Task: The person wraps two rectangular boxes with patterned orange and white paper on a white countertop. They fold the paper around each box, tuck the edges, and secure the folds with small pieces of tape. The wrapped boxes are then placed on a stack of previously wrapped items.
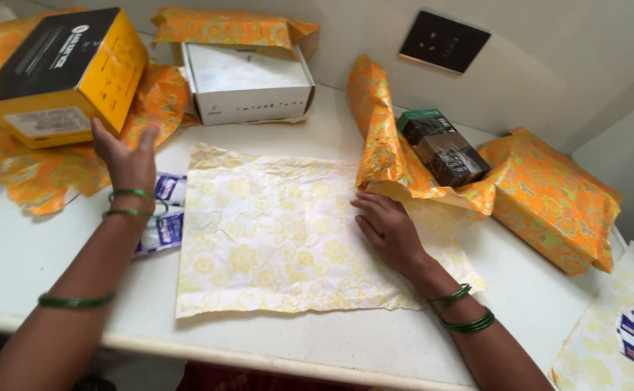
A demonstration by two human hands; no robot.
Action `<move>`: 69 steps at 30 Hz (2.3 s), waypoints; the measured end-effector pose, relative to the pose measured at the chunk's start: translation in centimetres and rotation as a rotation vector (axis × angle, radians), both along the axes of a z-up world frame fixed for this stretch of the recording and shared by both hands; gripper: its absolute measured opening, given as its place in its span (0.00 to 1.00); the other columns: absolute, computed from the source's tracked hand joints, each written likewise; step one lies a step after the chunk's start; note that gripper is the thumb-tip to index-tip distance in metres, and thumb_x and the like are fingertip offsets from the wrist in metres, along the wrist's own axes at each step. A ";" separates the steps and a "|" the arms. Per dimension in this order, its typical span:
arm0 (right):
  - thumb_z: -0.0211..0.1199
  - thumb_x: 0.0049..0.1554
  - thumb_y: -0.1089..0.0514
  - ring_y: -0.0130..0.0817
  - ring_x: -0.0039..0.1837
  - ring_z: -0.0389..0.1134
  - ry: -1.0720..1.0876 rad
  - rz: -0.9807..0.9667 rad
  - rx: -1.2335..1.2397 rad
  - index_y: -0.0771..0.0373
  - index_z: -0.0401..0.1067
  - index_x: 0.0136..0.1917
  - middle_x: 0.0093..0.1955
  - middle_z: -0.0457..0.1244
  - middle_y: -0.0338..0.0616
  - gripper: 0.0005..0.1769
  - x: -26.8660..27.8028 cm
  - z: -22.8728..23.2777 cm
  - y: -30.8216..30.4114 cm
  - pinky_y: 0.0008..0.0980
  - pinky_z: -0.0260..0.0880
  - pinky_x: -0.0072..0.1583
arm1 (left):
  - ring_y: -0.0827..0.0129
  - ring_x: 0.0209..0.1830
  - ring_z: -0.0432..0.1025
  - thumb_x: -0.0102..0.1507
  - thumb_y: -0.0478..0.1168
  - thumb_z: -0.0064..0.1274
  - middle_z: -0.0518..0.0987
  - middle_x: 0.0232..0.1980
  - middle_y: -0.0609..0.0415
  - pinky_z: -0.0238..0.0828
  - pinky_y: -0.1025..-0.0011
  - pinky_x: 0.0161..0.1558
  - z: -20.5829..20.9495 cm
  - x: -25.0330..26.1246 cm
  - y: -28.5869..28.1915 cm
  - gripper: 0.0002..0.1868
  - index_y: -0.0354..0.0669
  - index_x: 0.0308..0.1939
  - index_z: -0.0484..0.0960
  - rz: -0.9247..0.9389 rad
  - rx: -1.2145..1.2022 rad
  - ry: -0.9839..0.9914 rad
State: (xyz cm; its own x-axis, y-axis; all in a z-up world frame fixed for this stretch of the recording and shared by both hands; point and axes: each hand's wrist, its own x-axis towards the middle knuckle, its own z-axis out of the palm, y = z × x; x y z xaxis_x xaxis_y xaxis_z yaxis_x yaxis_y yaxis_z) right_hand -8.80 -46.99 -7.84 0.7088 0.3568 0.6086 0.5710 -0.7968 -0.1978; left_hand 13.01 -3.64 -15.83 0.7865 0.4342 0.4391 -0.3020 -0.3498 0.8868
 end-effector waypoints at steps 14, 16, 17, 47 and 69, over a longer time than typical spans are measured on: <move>0.75 0.34 0.37 0.53 0.61 0.73 0.789 -0.736 0.192 0.49 0.53 0.80 0.62 0.68 0.58 0.65 10.8 3.8 -20.7 0.48 0.75 0.60 | 0.60 0.65 0.70 0.59 0.46 0.58 0.83 0.54 0.55 0.46 0.48 0.73 10.7 -10.4 -6.1 0.12 0.49 0.43 0.88 -0.956 0.910 -0.169; 0.76 0.38 0.34 0.56 0.65 0.68 0.710 -0.839 0.050 0.54 0.58 0.79 0.66 0.64 0.62 0.61 12.0 2.7 -21.8 0.49 0.70 0.64 | 0.63 0.63 0.71 0.58 0.48 0.56 0.83 0.55 0.57 0.45 0.49 0.73 10.5 -10.7 -6.8 0.13 0.51 0.42 0.89 -1.016 1.010 -0.026; 0.77 0.40 0.32 0.58 0.68 0.65 0.675 -0.890 -0.019 0.56 0.60 0.78 0.68 0.62 0.64 0.59 12.1 2.1 -22.1 0.49 0.67 0.66 | 0.65 0.62 0.72 0.58 0.49 0.55 0.83 0.56 0.59 0.46 0.51 0.74 10.3 -10.9 -7.0 0.14 0.52 0.42 0.90 -1.022 1.060 0.073; 0.74 0.42 0.35 0.49 0.74 0.58 0.484 -0.260 0.027 0.56 0.68 0.70 0.71 0.61 0.48 0.48 -4.8 4.9 1.8 0.46 0.57 0.73 | 0.50 0.58 0.73 0.60 0.50 0.57 0.80 0.57 0.46 0.68 0.53 0.58 5.9 -7.1 -4.6 0.15 0.49 0.47 0.86 -0.595 0.914 -0.114; 0.69 0.45 0.26 0.62 0.75 0.52 0.220 -0.475 -0.129 0.54 0.70 0.68 0.81 0.44 0.64 0.46 -5.3 0.8 4.0 0.59 0.56 0.71 | 0.68 0.43 0.78 0.60 0.43 0.61 0.85 0.49 0.53 0.76 0.67 0.50 5.8 -5.2 -3.2 0.15 0.48 0.50 0.88 -0.567 0.465 0.191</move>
